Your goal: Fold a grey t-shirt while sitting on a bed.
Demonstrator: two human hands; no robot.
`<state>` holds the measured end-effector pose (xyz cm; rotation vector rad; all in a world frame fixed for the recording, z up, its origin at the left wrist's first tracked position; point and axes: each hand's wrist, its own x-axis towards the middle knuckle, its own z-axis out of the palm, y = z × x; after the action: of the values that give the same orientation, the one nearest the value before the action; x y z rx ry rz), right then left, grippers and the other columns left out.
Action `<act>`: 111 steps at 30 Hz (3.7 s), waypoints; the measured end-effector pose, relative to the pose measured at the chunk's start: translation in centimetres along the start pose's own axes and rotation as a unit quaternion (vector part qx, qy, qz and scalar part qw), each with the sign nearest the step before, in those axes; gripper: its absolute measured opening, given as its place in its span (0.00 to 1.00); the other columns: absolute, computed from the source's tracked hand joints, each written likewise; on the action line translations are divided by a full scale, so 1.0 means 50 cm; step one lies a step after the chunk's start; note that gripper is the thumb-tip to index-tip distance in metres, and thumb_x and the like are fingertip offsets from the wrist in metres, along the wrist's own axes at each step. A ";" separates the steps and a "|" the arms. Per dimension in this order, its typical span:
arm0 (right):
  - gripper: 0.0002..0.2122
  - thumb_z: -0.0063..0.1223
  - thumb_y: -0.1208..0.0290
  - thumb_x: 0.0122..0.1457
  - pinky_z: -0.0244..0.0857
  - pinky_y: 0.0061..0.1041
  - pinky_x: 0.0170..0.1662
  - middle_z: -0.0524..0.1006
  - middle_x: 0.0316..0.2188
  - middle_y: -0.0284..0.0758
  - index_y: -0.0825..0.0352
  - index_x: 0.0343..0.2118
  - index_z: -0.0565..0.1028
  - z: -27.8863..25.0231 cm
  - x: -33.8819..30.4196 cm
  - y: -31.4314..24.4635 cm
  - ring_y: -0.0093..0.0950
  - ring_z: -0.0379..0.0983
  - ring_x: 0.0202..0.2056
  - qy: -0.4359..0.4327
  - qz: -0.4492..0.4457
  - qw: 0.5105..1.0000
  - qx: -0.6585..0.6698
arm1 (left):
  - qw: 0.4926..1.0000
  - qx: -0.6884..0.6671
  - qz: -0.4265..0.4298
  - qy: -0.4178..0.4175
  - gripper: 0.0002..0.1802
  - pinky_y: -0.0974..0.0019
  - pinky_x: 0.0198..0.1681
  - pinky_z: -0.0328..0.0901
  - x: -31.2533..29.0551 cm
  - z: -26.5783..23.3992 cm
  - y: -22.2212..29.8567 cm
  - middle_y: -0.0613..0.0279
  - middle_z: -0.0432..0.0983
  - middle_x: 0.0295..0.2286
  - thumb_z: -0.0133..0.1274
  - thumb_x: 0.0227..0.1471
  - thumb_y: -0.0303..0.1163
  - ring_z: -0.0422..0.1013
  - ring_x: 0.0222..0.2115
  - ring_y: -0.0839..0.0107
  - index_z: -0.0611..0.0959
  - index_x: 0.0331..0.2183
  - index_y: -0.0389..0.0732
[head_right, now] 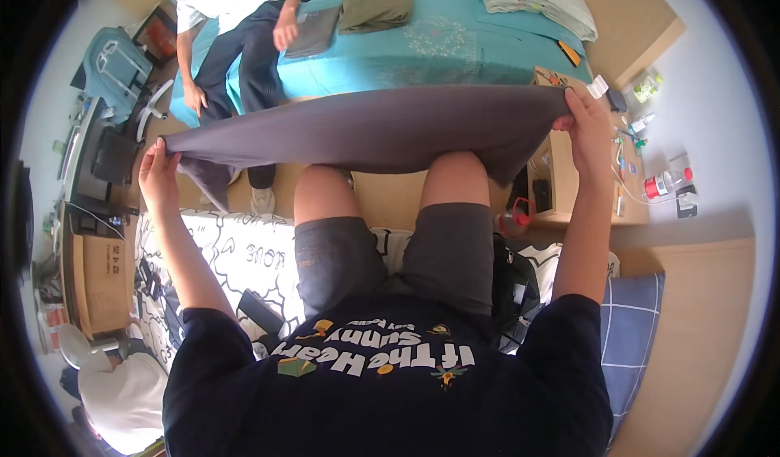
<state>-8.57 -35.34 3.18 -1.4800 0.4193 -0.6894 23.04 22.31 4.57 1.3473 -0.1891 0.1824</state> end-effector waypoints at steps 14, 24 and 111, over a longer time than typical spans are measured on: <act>0.13 0.44 0.70 0.64 0.56 0.14 0.26 0.73 0.24 0.28 0.69 0.47 0.73 -0.019 -0.020 0.014 0.16 0.69 0.22 -0.008 0.009 0.999 -0.044 | 0.998 0.000 0.041 -0.043 0.11 0.66 0.46 0.70 -0.009 -0.018 -0.014 0.60 0.76 0.35 0.52 0.56 0.24 0.72 0.37 0.74 0.77 0.42 0.32; 0.12 0.43 0.72 0.64 0.50 0.12 0.21 0.67 0.21 0.24 0.69 0.47 0.73 -0.072 -0.038 0.050 0.12 0.57 0.18 -0.043 0.052 0.997 0.044 | 0.996 0.063 0.059 -0.017 0.08 0.76 0.33 0.67 -0.002 -0.039 -0.012 0.63 0.77 0.33 0.54 0.54 0.25 0.72 0.33 0.79 0.80 0.38 0.35; 0.21 0.49 0.56 0.60 0.66 0.30 0.42 0.77 0.33 0.45 0.73 0.42 0.72 -0.021 -0.024 0.535 0.34 0.74 0.37 0.014 0.148 0.911 -0.384 | 0.870 0.467 -0.114 -0.112 0.33 0.62 0.46 0.65 -0.123 0.038 -0.474 0.42 0.72 0.44 0.52 0.52 0.49 0.70 0.46 0.57 0.71 0.50 0.33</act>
<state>-5.78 -36.59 -23.46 -2.0808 0.9949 -0.2972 22.65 15.30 -18.96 2.3504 -0.1342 -0.1114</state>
